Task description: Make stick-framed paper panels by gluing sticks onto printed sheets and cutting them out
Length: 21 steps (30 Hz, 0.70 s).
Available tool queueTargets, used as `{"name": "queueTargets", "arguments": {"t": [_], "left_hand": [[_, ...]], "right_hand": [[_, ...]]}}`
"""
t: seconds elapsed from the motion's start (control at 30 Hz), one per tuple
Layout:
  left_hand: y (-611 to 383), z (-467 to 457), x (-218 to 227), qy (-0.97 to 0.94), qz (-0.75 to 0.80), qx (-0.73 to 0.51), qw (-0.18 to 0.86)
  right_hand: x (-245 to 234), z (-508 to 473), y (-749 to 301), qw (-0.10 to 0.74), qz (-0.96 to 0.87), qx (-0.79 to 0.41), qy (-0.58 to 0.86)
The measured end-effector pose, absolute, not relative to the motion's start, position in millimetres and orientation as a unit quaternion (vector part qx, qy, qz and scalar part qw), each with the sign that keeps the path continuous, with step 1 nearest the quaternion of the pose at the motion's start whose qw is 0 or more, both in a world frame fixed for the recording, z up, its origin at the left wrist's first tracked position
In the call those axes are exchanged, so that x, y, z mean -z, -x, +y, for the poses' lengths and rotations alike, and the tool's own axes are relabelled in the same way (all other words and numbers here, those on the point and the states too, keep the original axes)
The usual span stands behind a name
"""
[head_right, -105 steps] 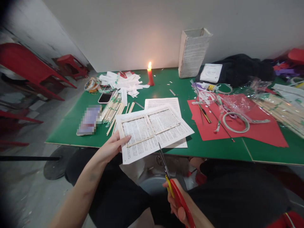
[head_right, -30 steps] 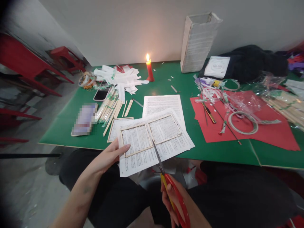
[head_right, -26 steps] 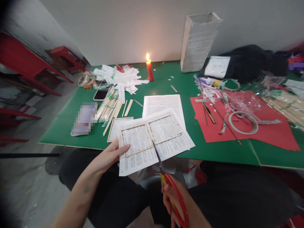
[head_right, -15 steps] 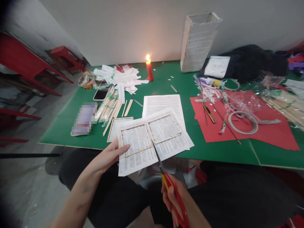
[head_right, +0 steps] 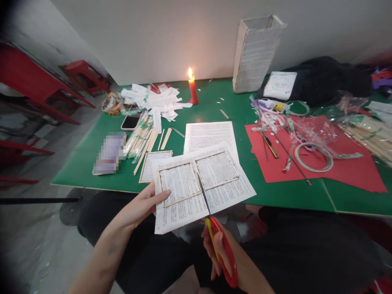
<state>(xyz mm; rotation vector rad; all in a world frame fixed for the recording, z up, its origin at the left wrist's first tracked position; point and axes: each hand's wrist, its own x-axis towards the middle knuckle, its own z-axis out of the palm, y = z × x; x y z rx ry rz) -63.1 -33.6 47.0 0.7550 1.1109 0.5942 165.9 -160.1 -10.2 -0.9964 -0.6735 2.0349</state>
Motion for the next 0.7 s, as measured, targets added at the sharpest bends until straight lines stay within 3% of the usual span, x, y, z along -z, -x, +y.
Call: {"name": "queueTargets", "arguments": {"t": [0.4, 0.7], "left_hand": [[64.2, -32.5, -42.9, -0.344, 0.519, -0.268, 0.735], [66.0, -32.8, -43.4, -0.336, 0.522, -0.275, 0.734]], "right_hand": [[6.8, -152.0, -164.9, 0.292, -0.237, -0.781, 0.498], [7.2, -157.4, -165.4, 0.349, -0.287, -0.752, 0.481]]}}
